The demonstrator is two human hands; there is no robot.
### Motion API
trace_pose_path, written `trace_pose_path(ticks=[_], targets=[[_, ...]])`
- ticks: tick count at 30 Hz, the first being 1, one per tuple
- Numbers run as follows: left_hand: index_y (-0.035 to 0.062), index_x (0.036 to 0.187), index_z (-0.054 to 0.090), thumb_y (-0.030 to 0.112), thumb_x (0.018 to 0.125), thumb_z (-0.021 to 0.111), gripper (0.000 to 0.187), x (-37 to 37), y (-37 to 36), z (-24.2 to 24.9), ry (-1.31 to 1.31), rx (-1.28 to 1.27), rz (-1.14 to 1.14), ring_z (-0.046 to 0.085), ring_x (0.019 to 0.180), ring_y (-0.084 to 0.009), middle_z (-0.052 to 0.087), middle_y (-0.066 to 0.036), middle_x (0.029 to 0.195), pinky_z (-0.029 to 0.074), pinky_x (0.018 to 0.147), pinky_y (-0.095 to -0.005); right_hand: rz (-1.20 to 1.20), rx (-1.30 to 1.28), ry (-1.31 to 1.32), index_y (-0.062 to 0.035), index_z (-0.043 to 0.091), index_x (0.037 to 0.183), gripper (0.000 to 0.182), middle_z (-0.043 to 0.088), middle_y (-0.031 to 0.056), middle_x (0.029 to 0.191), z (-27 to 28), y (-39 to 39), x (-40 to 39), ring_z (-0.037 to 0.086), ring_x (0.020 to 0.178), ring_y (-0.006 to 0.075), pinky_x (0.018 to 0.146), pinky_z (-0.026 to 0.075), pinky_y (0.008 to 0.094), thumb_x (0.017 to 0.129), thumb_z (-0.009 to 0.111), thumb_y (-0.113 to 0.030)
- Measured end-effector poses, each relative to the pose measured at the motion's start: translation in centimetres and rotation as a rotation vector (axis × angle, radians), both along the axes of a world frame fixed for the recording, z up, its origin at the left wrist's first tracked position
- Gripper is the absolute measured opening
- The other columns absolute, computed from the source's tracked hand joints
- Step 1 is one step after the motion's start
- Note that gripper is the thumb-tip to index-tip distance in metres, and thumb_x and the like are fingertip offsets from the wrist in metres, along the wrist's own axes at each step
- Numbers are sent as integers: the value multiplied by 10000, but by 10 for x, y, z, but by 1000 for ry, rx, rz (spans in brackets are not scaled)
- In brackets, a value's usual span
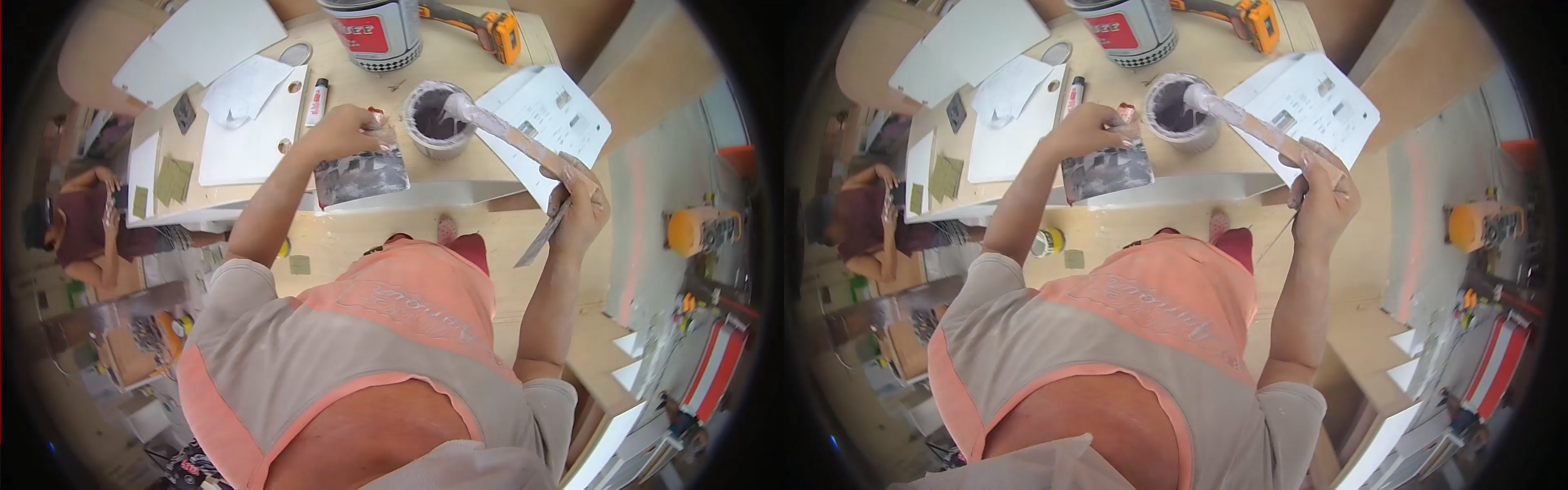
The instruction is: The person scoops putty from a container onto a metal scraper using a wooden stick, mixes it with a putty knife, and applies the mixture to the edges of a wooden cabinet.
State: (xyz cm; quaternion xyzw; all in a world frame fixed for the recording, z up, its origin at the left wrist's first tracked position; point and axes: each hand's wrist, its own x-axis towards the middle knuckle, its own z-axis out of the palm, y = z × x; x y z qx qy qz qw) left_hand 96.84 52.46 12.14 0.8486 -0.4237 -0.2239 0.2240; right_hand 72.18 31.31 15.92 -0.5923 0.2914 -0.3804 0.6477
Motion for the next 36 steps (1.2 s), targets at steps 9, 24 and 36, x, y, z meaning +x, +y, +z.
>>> trace_pose_path(ticks=[9,24,36], targets=[[23,1196,376,83,839,496,381,-13,44,-12,1233,-845,668,594,883,-186,556,-93,1004,509,784,-347,154,-165,-54,120,556,987,285,605,191,718,19,-21,4,404,406,68,364,293,176,786,526,-79],[17,1231,348,35,838,448,406,-28,-13,1,1423,-1077,410,568,981,-204,526,-118,1110,506,813,-347,273,-532,-56,98,539,1041,317,601,154,783,81,-27,9,434,477,80,403,295,182,809,582,-113],[14,1248,338,18,829,430,430,-19,-33,-8,1533,-1172,274,572,968,-201,519,-129,1121,499,819,-337,648,-1224,212,-23,601,977,276,593,227,987,109,-7,1,615,880,300,729,482,325,707,618,32]])
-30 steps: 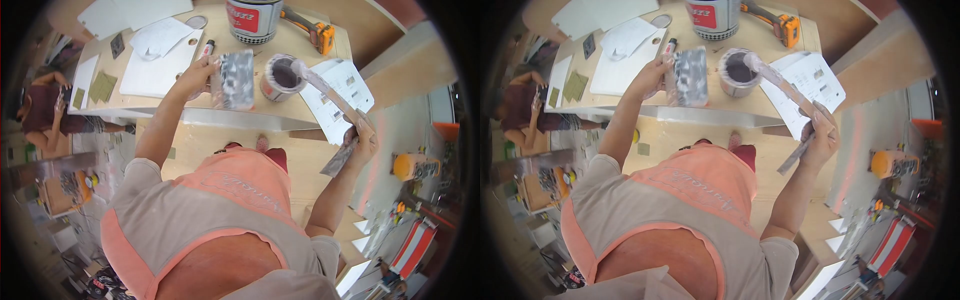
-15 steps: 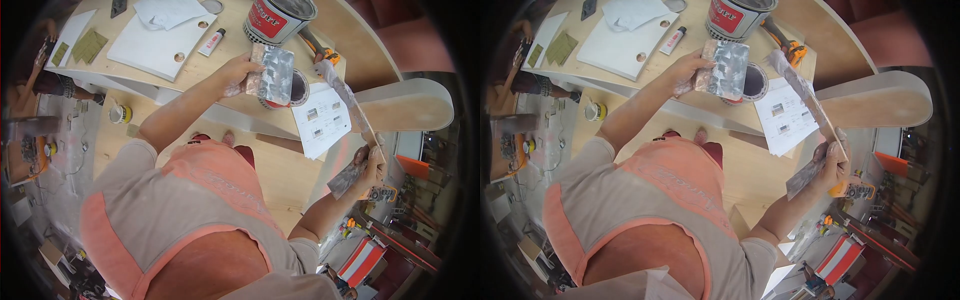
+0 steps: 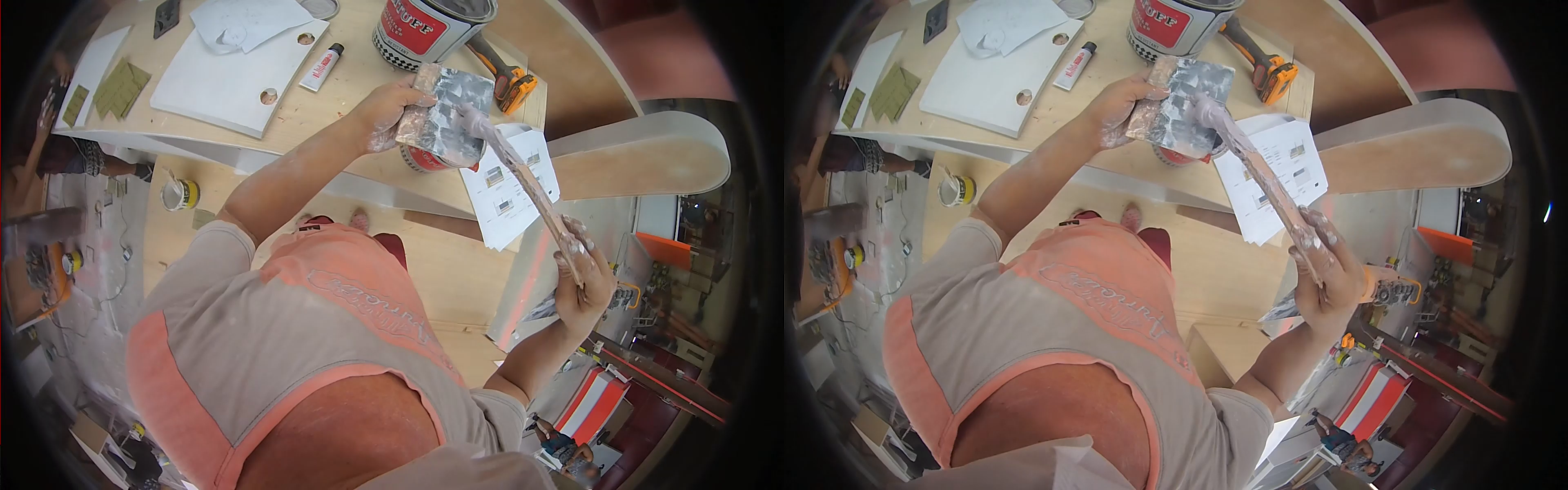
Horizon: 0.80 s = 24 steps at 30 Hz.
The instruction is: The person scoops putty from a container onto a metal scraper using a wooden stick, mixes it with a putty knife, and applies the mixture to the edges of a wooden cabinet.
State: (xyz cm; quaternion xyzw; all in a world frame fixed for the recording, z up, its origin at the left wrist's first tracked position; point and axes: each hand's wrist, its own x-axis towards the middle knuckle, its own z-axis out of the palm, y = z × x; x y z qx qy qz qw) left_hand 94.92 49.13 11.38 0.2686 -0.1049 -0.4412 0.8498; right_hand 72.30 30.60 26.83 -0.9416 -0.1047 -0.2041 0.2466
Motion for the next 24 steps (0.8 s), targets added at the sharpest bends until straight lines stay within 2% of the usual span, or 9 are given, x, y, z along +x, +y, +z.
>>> trace_pose_path(ticks=[2,5,7,10,13,20,23,24], targets=[[14,1251,336,14,825,429,436,1,-1,-2,-11,-22,-4,573,967,-203,517,-133,1124,498,821,-335,26,-57,-48,-26,607,966,289,593,227,994,5,3,-1,620,863,291,717,485,317,686,614,49],[20,1255,334,13,823,423,441,-2,0,3,10,-33,-25,575,964,-209,519,-140,1120,496,826,-326,-64,-180,3,-36,623,922,321,597,227,990,6,8,-3,626,842,293,684,492,313,625,602,82],[11,1176,404,34,827,421,351,-6,1,14,143,-127,-38,606,882,-210,561,-130,1031,523,769,-342,-44,-357,96,-38,632,909,349,606,210,983,2,8,-2,629,790,283,631,489,296,586,593,89],[0,1168,405,46,830,411,341,-2,4,11,166,-154,-16,610,876,-217,561,-138,1039,521,770,-344,-51,-423,44,-34,631,917,334,615,188,969,5,10,-2,621,744,281,602,479,286,605,604,79],[-15,1150,415,55,829,419,329,0,9,7,167,-158,-37,612,871,-218,573,-138,1018,520,769,-353,-37,-354,-83,-34,629,929,325,615,183,968,5,6,-4,621,749,281,615,480,293,621,612,69],[-36,1095,447,77,829,433,289,-1,12,5,233,-264,-75,621,848,-217,591,-150,988,531,752,-335,-50,-314,-48,-31,622,944,327,616,204,944,-8,6,-1,624,827,314,664,494,335,640,603,86],[-50,1065,456,75,833,425,265,1,15,5,335,-340,-174,624,838,-223,587,-169,989,541,746,-317,-96,-304,-153,-27,622,950,340,617,202,946,-7,3,-4,622,842,319,680,493,330,633,603,94],[-72,1054,447,88,836,431,271,-3,14,14,389,-268,-117,636,751,-223,596,-189,940,550,600,-288,-64,-298,-205,-25,620,959,341,617,200,948,-12,1,-2,622,850,316,687,492,324,639,601,92]])
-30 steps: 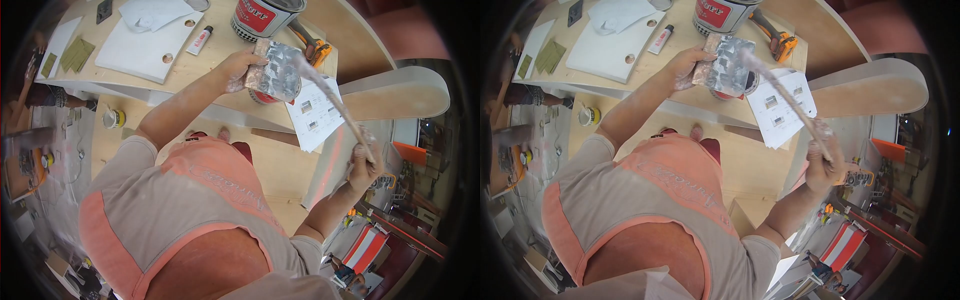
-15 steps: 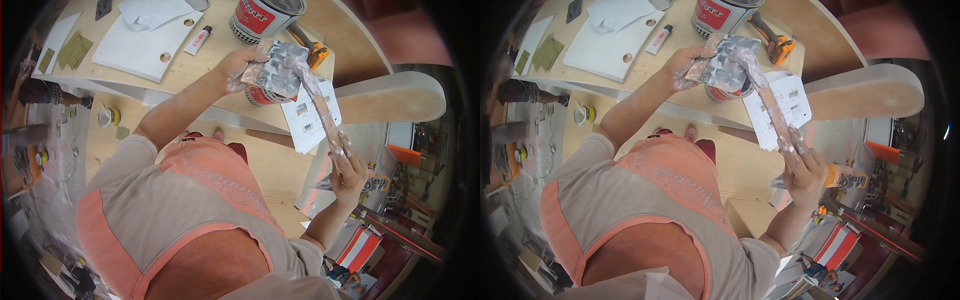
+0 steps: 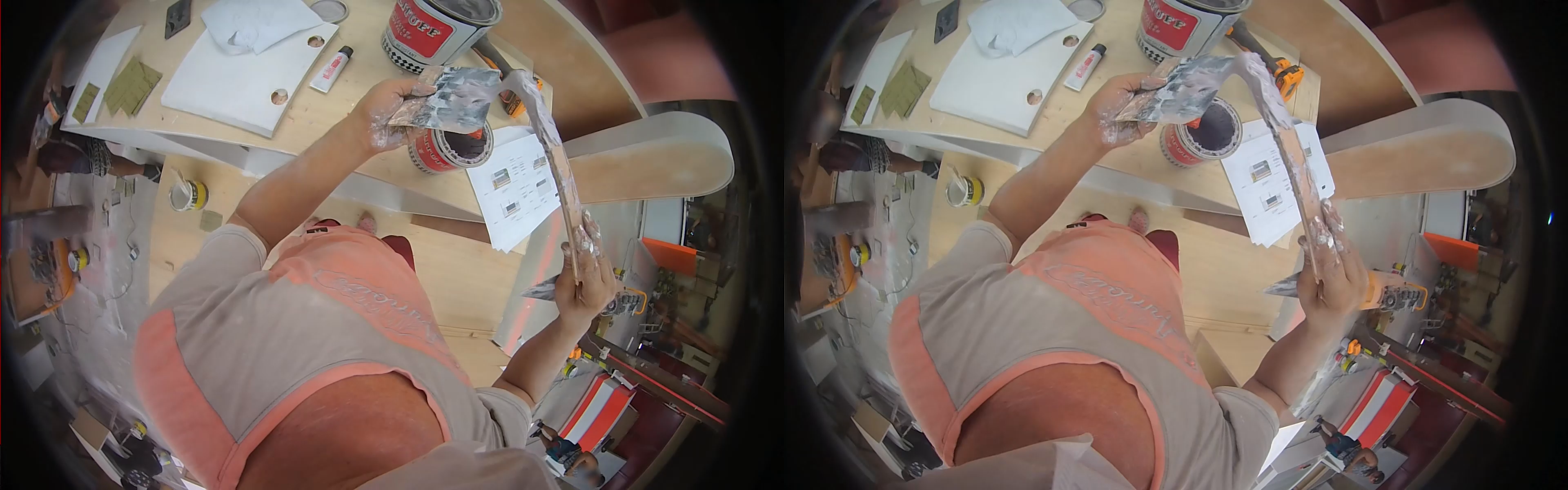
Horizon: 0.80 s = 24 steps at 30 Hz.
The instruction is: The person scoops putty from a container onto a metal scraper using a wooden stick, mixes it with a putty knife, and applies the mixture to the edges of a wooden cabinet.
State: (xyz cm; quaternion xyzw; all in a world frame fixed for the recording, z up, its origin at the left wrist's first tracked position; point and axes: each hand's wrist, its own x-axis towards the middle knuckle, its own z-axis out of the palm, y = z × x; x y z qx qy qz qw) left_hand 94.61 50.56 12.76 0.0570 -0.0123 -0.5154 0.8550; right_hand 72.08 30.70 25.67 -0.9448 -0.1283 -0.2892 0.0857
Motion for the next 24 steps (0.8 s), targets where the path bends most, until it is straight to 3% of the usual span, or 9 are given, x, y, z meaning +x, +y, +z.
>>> trace_pose_path(ticks=[1,4,8,10,14,16,20,23,24], targets=[[-95,1044,438,101,839,436,284,-2,-1,6,53,83,33,647,663,-222,606,-210,890,559,454,-258,38,-1,-47,-23,619,968,342,617,199,951,-4,-1,1,622,857,313,695,491,317,645,599,90],[-104,1031,442,92,837,428,277,-5,-4,3,56,47,27,643,606,-231,609,-213,858,557,419,-271,22,33,77,-12,609,958,315,618,194,958,-11,2,1,622,866,309,699,493,318,659,600,85],[-105,1016,456,93,841,425,266,-6,-6,9,65,84,66,644,611,-230,612,-206,855,561,433,-279,-55,59,16,-4,596,944,285,616,191,965,-11,1,-5,619,872,312,703,494,324,669,610,71],[-104,1006,462,94,848,420,257,-2,-8,3,-14,-43,-4,648,661,-234,607,-205,884,563,443,-281,-8,31,-45,3,588,923,269,616,189,966,-22,-1,-5,619,872,310,703,494,332,665,627,68],[-104,1010,461,101,854,418,261,19,-5,11,-150,55,55,648,687,-235,603,-204,904,562,445,-280,-79,61,22,5,590,925,268,615,192,968,-29,4,1,620,864,310,692,496,326,670,619,83],[-42,1142,420,55,832,430,325,28,-3,21,-293,-41,72,604,896,-247,587,-171,997,489,840,-362,-36,63,-203,6,590,920,253,614,194,970,-28,9,9,623,857,309,678,495,315,682,615,89],[-57,1152,417,38,821,432,344,28,4,25,-312,-28,85,592,931,-265,574,-188,1027,474,869,-383,-91,111,-69,12,574,945,296,614,206,958,-32,16,8,633,792,299,643,490,298,665,614,98],[-56,1153,408,46,817,443,353,20,10,8,-274,27,123,595,928,-258,571,-187,1032,483,853,-372,-5,67,-148,9,557,970,336,615,206,953,-40,15,11,634,784,295,626,489,290,653,599,111],[-60,1087,434,70,826,436,291,19,13,-1,-275,21,75,618,845,-240,592,-172,976,520,769,-339,-1,65,-151,9,557,970,336,615,206,953,-47,13,7,634,784,295,626,489,290,653,599,111]])
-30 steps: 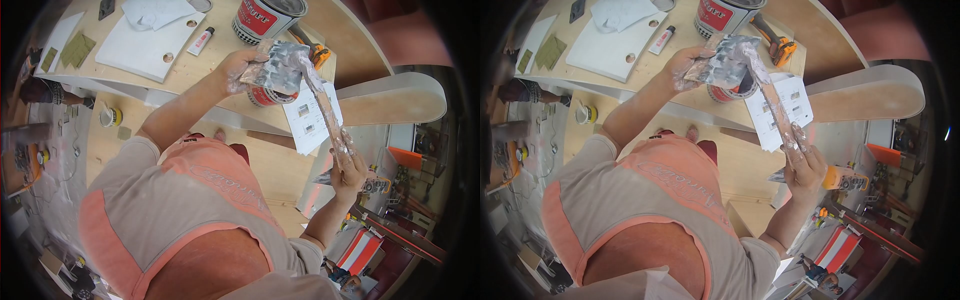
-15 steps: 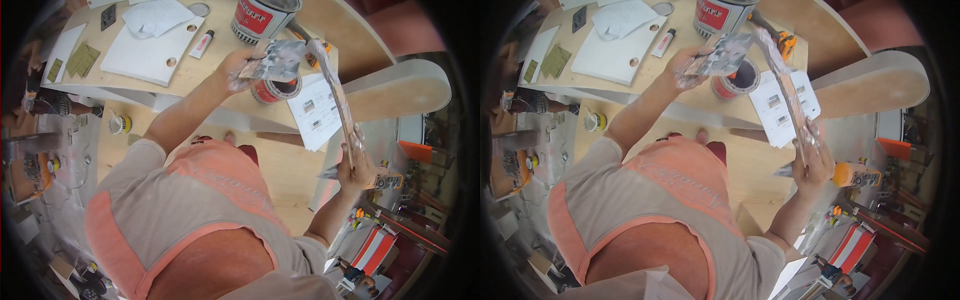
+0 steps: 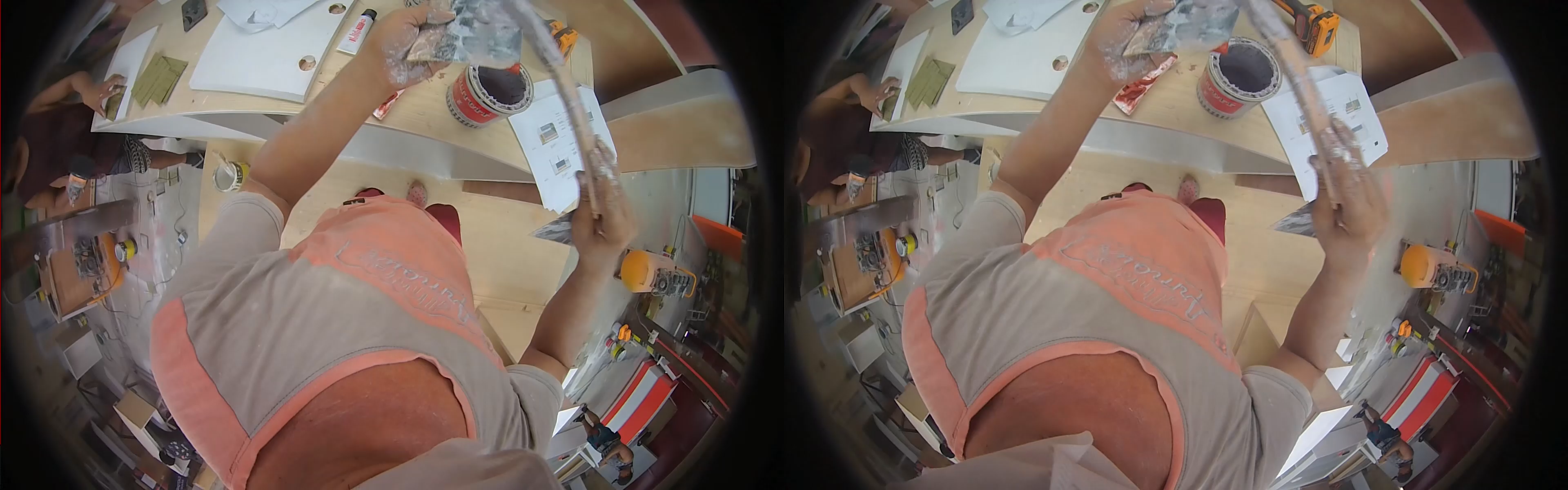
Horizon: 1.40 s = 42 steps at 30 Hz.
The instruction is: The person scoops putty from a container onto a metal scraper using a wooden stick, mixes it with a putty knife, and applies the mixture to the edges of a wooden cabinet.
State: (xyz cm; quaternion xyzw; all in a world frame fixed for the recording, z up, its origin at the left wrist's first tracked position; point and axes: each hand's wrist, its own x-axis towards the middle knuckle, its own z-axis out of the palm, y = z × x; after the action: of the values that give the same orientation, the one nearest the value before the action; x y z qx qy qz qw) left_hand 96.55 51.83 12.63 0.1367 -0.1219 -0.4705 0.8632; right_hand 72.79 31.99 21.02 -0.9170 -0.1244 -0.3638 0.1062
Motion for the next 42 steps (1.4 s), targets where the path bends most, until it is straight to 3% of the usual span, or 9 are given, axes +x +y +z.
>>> trace_pose_path(ticks=[5,9,15,25,28,32,35,41,42], targets=[[-61,1009,463,98,839,423,236,-17,1,-7,124,-114,-67,643,746,-213,614,-151,905,565,652,-306,-2,130,118,-3,557,989,351,615,206,956,-12,1,-16,624,861,321,665,498,319,664,576,128],[-55,1090,432,98,847,428,288,-36,-1,-8,227,21,50,650,679,-198,609,-162,939,566,488,-282,-25,121,15,65,575,1022,266,630,175,871,-4,7,-18,622,728,194,623,476,258,760,605,26],[37,1190,390,46,839,426,352,-46,-2,-16,-13,79,183,558,992,-233,537,-117,1084,485,849,-396,-225,653,-17,69,556,1061,268,511,15,623,6,28,-22,397,462,39,430,326,163,831,567,-69],[70,1221,360,30,854,424,374,-52,36,-41,22,140,279,553,983,-210,510,-80,1117,491,830,-366,-369,644,325,29,592,1005,238,527,21,655,-24,3,42,489,595,79,553,407,213,838,571,-139],[66,1220,360,47,865,419,360,-62,41,-36,16,123,286,545,1003,-215,507,-84,1129,487,839,-370,-485,338,557,34,554,1051,336,560,48,717,-18,4,63,532,698,119,639,432,245,809,610,-193],[55,1203,368,78,874,421,334,-76,54,-33,66,136,296,542,1015,-222,508,-95,1135,486,846,-378,-283,888,1012,-18,460,1187,669,602,85,828,-27,-31,13,577,749,193,720,463,300,599,734,-179],[46,1185,381,88,870,435,322,-89,62,-29,65,137,317,558,986,-227,522,-100,1113,500,823,-374,-271,957,1184,-9,584,980,449,597,31,788,-56,-35,-35,553,728,115,677,457,255,551,710,24],[19,1138,425,63,838,482,308,-116,42,-15,-111,306,425,587,877,-203,548,-108,1031,511,758,-351,-54,989,369,-27,612,884,285,616,25,801,-44,14,-30,544,749,127,668,434,254,627,626,95],[13,1126,436,45,827,491,306,-122,36,-8,-169,368,484,589,856,-193,552,-103,1017,511,747,-344,15,605,241,-40,612,885,298,622,27,833,-35,17,-24,542,758,159,674,427,273,623,610,101]])
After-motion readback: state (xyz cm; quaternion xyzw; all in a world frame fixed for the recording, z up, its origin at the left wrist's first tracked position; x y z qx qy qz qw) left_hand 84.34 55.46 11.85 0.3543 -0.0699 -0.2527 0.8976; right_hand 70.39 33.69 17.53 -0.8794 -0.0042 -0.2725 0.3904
